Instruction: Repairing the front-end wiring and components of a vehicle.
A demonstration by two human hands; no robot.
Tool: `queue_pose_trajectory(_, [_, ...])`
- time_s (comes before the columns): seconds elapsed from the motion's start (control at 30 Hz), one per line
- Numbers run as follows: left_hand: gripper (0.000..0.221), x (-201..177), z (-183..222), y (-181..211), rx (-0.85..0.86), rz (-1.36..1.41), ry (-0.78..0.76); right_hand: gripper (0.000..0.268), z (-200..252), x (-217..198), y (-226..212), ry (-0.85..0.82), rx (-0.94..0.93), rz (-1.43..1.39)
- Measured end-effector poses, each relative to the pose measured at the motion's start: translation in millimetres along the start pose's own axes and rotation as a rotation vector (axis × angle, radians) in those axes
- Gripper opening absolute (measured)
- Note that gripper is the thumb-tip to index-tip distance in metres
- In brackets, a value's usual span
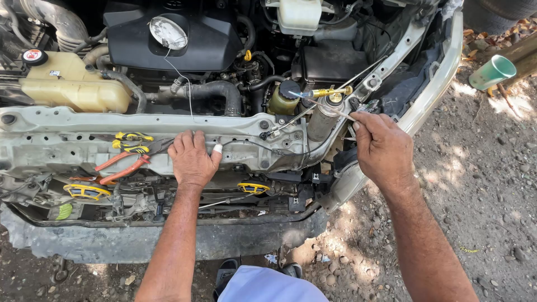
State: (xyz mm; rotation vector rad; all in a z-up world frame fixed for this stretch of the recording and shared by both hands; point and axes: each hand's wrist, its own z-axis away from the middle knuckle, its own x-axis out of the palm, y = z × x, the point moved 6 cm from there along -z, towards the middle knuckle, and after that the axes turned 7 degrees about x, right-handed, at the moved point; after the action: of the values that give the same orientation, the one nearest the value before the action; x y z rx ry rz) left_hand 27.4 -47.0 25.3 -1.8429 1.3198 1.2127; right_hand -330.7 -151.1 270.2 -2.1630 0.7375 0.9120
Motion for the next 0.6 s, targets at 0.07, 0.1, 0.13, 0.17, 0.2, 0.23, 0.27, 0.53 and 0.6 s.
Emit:
queue_pose_trajectory(0.07, [0.065, 0.7, 0.8, -0.1, 0.002, -0.004, 0.007, 0.016, 0.1, -0.6, -1.0, -0.009, 0.012, 0.000])
queue_pose_trajectory(0.1, [0.066, 0.3, 0.6, -0.1, 0.004, -0.008, 0.014, 0.017, -0.9, -1.0, -1.2, -0.017, 0.024, -0.001])
queue_pose_trajectory(0.13, [0.066, 0.3, 0.6, -0.1, 0.003, -0.007, 0.014, 0.017, -1.1, -1.0, -0.5, -0.018, 0.024, -0.001])
queue_pose_trajectory(0.17, [0.065, 1.7, 0.6, -0.4, 0.002, -0.007, -0.001, 0.017, -0.8, -0.7, -0.1, -0.017, 0.016, 0.003])
queue_pose_trajectory(0.2, [0.064, 3.1, 0.9, -0.6, 0.001, -0.008, -0.016, 0.017, -0.2, -0.3, 0.4, -0.015, 0.008, 0.006])
queue_pose_trajectory(0.23, [0.064, 3.8, 1.2, -0.8, 0.001, -0.008, -0.016, 0.017, 0.4, -0.1, 1.0, -0.015, 0.008, 0.006])
queue_pose_trajectory(0.27, [0.064, 3.9, 1.2, -0.7, 0.004, -0.009, -0.007, 0.017, 0.7, 0.0, 1.4, -0.013, 0.004, 0.012])
queue_pose_trajectory(0.53, [0.062, 1.4, 0.5, -0.7, 0.009, 0.009, 0.019, 0.016, -1.0, -1.5, 1.4, -0.008, -0.006, 0.005])
queue_pose_trajectory(0.6, [0.061, -4.4, 1.0, 1.4, 0.004, 0.041, 0.041, 0.015, -0.1, -2.3, 1.1, -0.001, -0.010, -0.004])
